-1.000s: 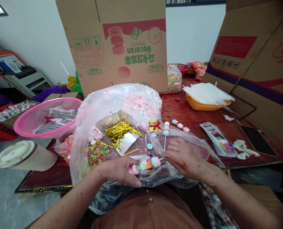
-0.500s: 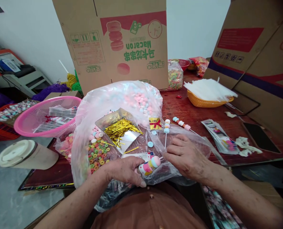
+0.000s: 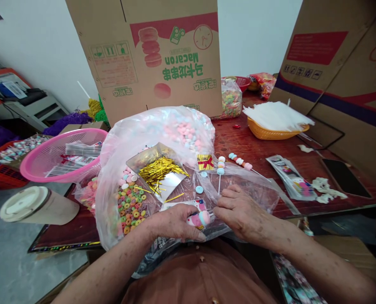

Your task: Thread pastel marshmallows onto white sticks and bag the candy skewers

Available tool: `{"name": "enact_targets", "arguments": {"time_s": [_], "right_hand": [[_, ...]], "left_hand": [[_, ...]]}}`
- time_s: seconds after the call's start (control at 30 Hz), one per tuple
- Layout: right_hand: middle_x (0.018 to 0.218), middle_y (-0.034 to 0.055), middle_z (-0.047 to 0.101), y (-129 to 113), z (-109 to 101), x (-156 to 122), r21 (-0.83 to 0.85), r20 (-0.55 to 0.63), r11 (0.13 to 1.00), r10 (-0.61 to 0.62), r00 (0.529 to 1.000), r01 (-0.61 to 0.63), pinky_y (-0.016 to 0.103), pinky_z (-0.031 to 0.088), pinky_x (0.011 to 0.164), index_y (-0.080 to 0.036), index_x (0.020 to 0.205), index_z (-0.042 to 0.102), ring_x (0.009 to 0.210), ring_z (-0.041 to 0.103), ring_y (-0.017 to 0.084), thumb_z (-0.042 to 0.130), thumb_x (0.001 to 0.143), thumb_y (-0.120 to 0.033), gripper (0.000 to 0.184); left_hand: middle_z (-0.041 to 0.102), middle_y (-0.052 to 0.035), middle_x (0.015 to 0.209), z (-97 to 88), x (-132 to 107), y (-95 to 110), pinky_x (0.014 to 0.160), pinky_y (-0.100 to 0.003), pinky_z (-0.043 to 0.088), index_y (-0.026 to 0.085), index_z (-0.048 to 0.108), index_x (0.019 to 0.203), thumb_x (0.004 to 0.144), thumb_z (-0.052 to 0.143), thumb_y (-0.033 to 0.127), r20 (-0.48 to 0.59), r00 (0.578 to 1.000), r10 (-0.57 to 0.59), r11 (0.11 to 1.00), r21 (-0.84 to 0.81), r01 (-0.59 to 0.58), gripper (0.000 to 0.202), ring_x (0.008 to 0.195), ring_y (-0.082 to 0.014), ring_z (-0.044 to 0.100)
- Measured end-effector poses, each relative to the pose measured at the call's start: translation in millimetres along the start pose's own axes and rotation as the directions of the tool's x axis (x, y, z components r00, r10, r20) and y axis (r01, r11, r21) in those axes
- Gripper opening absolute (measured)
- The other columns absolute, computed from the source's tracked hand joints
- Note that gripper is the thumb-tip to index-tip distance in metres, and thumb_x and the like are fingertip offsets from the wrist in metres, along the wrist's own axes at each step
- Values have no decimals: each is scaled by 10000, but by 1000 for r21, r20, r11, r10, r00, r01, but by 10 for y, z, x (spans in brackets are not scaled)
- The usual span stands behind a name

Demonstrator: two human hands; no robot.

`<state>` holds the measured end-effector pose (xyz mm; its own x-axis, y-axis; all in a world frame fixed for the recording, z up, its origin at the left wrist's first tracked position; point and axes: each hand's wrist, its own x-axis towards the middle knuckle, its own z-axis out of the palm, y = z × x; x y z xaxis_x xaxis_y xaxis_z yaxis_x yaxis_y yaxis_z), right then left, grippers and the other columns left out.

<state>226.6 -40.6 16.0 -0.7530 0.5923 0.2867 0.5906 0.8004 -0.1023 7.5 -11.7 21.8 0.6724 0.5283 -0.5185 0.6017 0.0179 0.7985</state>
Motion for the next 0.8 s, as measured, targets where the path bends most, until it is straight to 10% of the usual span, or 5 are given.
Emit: {"name": "enact_targets", "arguments": {"time_s": [0.17, 0.33, 0.6, 0.8], "right_hand": [[690, 29, 565, -149, -69, 45, 126, 78, 987, 92, 993, -101, 310, 265, 654, -176, 697, 538, 679, 422, 162, 464, 770, -77, 144], [711, 49, 591, -290, 86, 141, 228, 16, 966, 125, 992, -126, 305, 310, 656, -152, 688, 565, 687, 462, 166, 465, 760, -66, 151], [701, 36, 592, -86, 64, -24, 345, -110, 917, 251, 962, -200, 298, 386, 662, -165, 783, 562, 682, 517, 156, 412, 894, -183, 188], [932, 70, 666, -34, 136, 6, 536, -209, 795, 450, 868, -283, 289, 481, 709, -180, 1103, 545, 817, 609, 161, 405, 894, -200, 252]], "left_hand": [[581, -17, 662, 112, 26, 76, 537, -252, 334, 186, 623, 770, 670, 617, 344, -285, 951, 120, 884, 467, 29, 188, 606, -176, 506], [647, -87, 766, 311, 185, 121, 606, -296, 398, 164, 620, 922, 705, 559, 306, -304, 943, 136, 831, 553, 58, 266, 678, -243, 575], [599, -12, 830, -104, -61, -62, 631, -225, 399, 176, 605, 981, 723, 612, 445, -86, 970, 225, 921, 345, -183, 373, 737, -163, 513], [543, 18, 724, 166, 6, -313, 508, -190, 365, 161, 555, 896, 802, 466, 546, -75, 994, 77, 955, -279, -95, 406, 554, -80, 434]]}}
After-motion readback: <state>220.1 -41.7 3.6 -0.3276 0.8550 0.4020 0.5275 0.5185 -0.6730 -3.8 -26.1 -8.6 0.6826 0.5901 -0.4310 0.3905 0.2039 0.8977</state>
